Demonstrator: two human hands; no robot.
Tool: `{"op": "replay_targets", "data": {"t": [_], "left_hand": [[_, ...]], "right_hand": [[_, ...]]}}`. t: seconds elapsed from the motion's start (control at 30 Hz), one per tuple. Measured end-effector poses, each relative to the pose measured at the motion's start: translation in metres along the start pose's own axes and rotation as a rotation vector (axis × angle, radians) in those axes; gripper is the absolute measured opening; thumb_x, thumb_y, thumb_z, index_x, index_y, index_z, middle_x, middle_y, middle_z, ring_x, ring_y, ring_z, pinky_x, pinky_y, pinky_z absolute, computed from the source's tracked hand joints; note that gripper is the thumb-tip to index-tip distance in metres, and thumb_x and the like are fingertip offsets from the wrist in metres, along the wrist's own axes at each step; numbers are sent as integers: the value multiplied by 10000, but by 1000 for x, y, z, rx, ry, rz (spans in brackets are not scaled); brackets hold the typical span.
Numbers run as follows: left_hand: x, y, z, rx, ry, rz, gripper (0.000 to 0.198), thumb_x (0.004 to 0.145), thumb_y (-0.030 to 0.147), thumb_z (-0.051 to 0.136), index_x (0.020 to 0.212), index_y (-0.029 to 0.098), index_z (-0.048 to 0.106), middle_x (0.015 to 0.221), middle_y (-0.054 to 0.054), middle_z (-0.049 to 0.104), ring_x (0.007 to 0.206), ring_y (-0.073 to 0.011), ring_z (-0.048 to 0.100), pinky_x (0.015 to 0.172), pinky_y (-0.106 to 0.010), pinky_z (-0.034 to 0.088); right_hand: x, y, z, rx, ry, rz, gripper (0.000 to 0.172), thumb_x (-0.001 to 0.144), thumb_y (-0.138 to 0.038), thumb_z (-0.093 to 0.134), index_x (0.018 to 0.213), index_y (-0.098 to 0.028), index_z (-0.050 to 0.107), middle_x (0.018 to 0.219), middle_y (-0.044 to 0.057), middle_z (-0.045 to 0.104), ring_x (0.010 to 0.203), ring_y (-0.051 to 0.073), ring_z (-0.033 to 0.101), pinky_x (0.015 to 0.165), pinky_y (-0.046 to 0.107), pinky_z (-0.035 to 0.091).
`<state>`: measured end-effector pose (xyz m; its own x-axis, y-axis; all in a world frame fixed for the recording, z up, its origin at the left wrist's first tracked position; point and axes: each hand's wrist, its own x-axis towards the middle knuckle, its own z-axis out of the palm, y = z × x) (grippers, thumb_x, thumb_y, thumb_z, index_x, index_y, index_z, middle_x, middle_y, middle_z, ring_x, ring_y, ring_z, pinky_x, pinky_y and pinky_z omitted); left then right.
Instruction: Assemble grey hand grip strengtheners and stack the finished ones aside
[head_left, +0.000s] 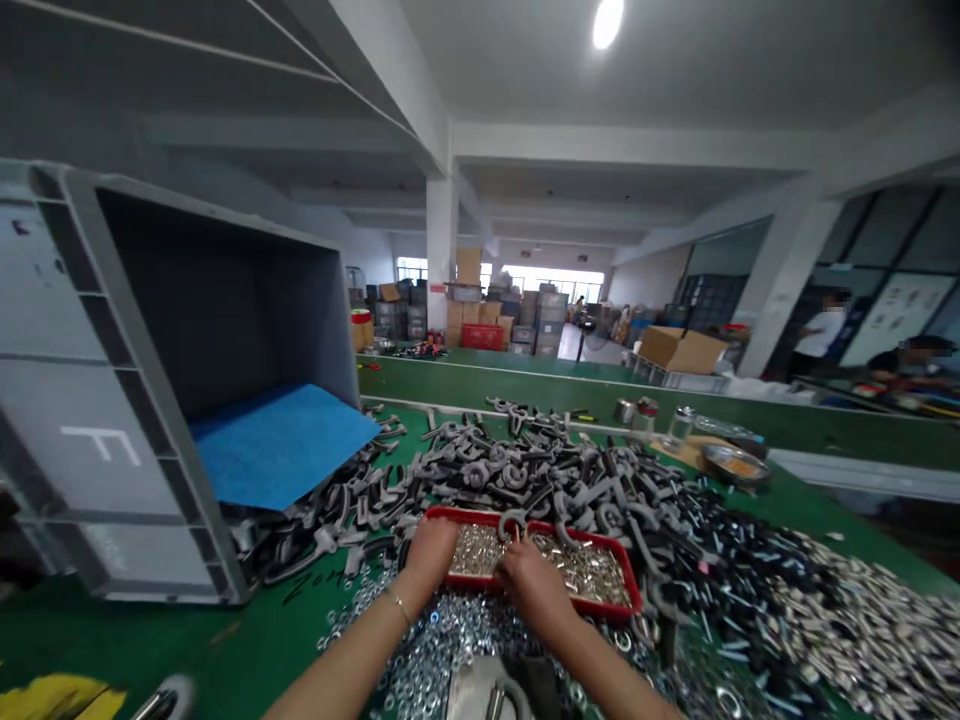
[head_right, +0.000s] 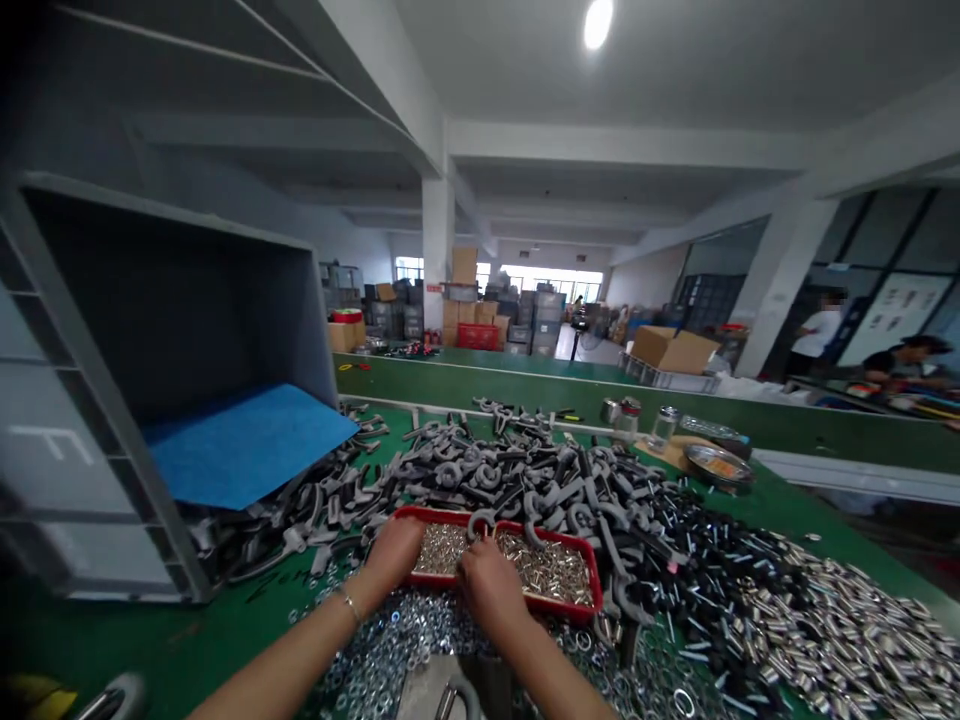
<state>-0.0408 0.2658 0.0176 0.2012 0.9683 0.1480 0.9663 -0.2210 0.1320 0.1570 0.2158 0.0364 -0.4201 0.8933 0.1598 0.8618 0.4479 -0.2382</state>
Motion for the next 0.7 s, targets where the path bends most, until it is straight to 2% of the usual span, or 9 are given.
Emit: {"op": "replay_targets", "data": {"t": [0.07, 0.17, 0.33, 0.43, 0.6, 0.7], "left_hand": [[0, -6, 11, 16, 12, -9, 313, 868, 0, 401, 960, 64, 694, 1000, -214, 703, 1010, -305, 663, 948, -436, 428], [-5, -10, 24, 16, 44, -25, 300, 881, 28, 405, 999, 90, 674, 1034, -185, 700, 1037, -288, 654, 954, -417, 427], [-4, -12, 34, -57, 84, -29, 306, 884, 29, 367, 986, 123, 639, 1022, -141, 694, 997, -269, 653, 917, -401, 451], [-5, -16, 38, -132, 110, 13, 325, 886, 34, 350, 1023, 151, 619, 1081, -121, 674, 1052, -237, 629, 947, -365, 447], [-11, -33, 48, -395, 199, 150, 261, 889, 128, 381, 948, 196, 626, 1035, -89, 675, 1038, -234, 621, 951, -362, 465], [-10, -39, 47, -441, 205, 146, 241, 886, 167, 413, 952, 192, 644, 1032, -93, 684, 1025, -240, 632, 956, -365, 466]], "right_hand": [[30, -10, 17, -23, -47, 15, 131, 943, -268, 610, 980, -165, 682, 1049, 58, 690, 1034, 212, 635, 914, 404, 510], [52, -10, 33, -36, -96, 56, 256, 942, -337, 625, 1136, -169, 634, 1160, 67, 657, 1002, 209, 653, 864, 422, 549], [51, -1, 42, -27, -95, 94, 262, 941, -336, 624, 1140, -165, 633, 1164, 66, 657, 1024, 219, 649, 880, 439, 544], [48, -3, 44, -17, -66, 117, 249, 944, -328, 620, 1130, -163, 636, 1158, 65, 660, 1040, 222, 643, 895, 446, 536], [49, -12, 45, -17, -61, 183, 254, 945, -332, 619, 1132, -161, 633, 1132, 62, 667, 998, 212, 657, 864, 431, 551], [50, -13, 45, -14, -64, 196, 264, 945, -332, 619, 1147, -163, 629, 1153, 64, 660, 1012, 216, 653, 868, 435, 550]]}}
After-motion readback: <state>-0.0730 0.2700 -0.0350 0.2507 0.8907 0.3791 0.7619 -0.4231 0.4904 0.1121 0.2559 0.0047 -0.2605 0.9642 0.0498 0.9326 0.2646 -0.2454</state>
